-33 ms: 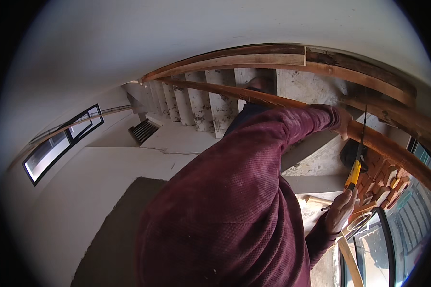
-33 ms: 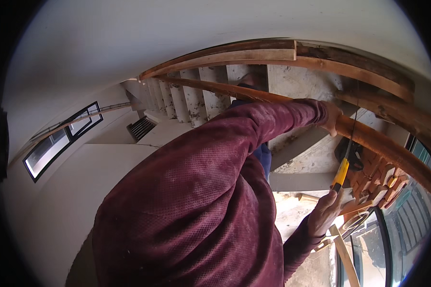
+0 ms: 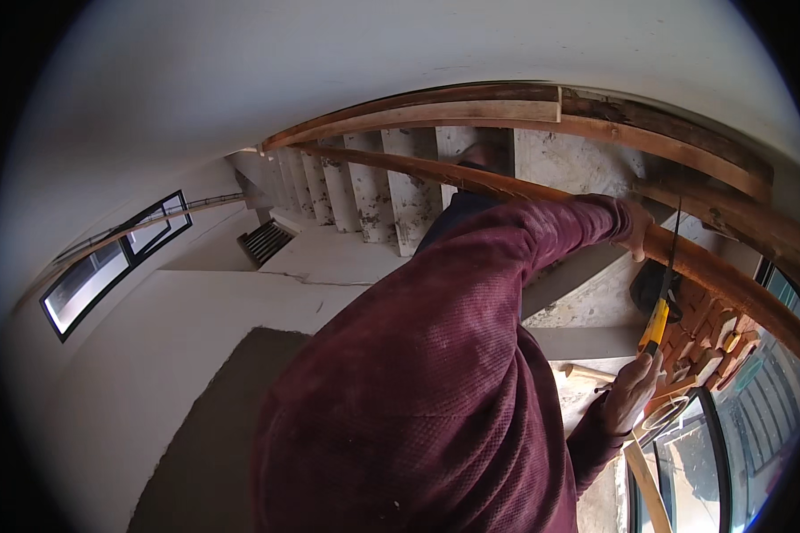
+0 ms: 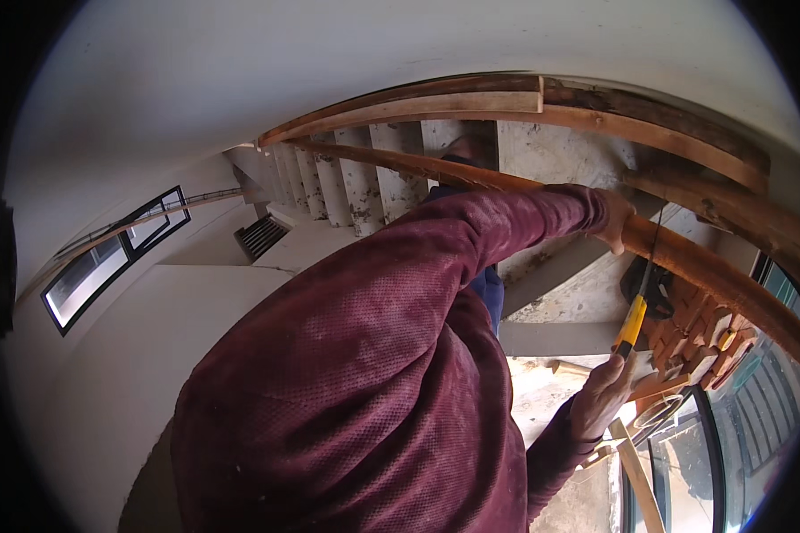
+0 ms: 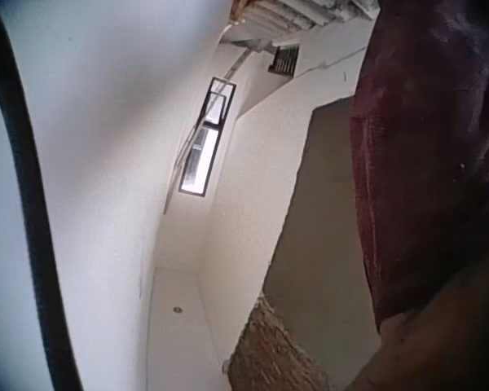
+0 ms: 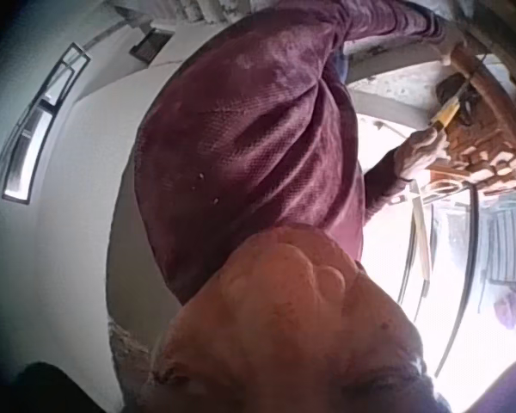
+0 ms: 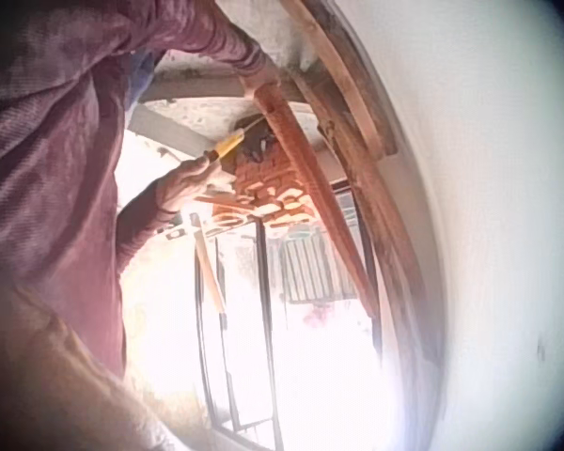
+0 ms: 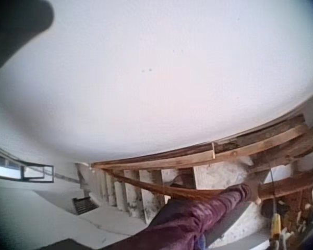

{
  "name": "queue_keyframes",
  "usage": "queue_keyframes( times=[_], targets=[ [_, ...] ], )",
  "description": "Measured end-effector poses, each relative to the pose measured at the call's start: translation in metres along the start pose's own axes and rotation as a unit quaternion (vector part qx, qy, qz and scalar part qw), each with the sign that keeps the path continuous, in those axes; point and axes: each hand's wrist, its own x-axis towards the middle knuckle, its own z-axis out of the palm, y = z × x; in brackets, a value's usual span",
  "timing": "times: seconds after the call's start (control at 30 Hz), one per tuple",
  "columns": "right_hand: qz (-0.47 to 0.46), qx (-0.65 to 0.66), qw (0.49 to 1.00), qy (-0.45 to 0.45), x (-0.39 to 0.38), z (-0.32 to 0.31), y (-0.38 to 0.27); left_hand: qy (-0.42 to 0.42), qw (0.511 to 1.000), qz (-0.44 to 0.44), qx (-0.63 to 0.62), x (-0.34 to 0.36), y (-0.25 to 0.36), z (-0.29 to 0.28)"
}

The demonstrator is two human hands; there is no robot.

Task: The person measures a wooden board with a tape measure, marks it, and then saws through the board using a hand saw while it is held against a concrete staircase.

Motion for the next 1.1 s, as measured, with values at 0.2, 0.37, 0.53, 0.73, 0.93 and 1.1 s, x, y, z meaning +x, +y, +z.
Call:
queue_keyframes(
  times=[0.2,0.37,0.53,0.73,0.93,1.1],
  targets=[
    [-0.033,-0.009,0.999,-0.033,-0.004,0.007,0.003,0.069,0.998,0.008,0.009,0.001,-0.031,0.011],
    [-0.034,-0.018,0.998,-0.059,-0.006,0.003,0.0,0.057,0.997,-0.015,-0.043,-0.021,-0.019,0.001],
    [-0.067,-0.007,0.997,-0.031,-0.011,0.009,0.007,0.048,0.997,-0.013,-0.05,-0.032,-0.012,-0.001],
    [-0.059,0.004,0.997,-0.053,0.02,0.047,0.049,0.067,0.997,-0.015,0.035,0.018,-0.071,0.013],
    [0.038,0.005,0.996,-0.077,0.057,0.076,0.079,0.096,0.994,-0.031,0.047,0.078,-0.115,0.044],
    [0.045,0.02,0.995,-0.082,0.071,0.1,0.123,0.125,0.989,-0.061,0.05,0.1,-0.138,0.056]
  ],
)
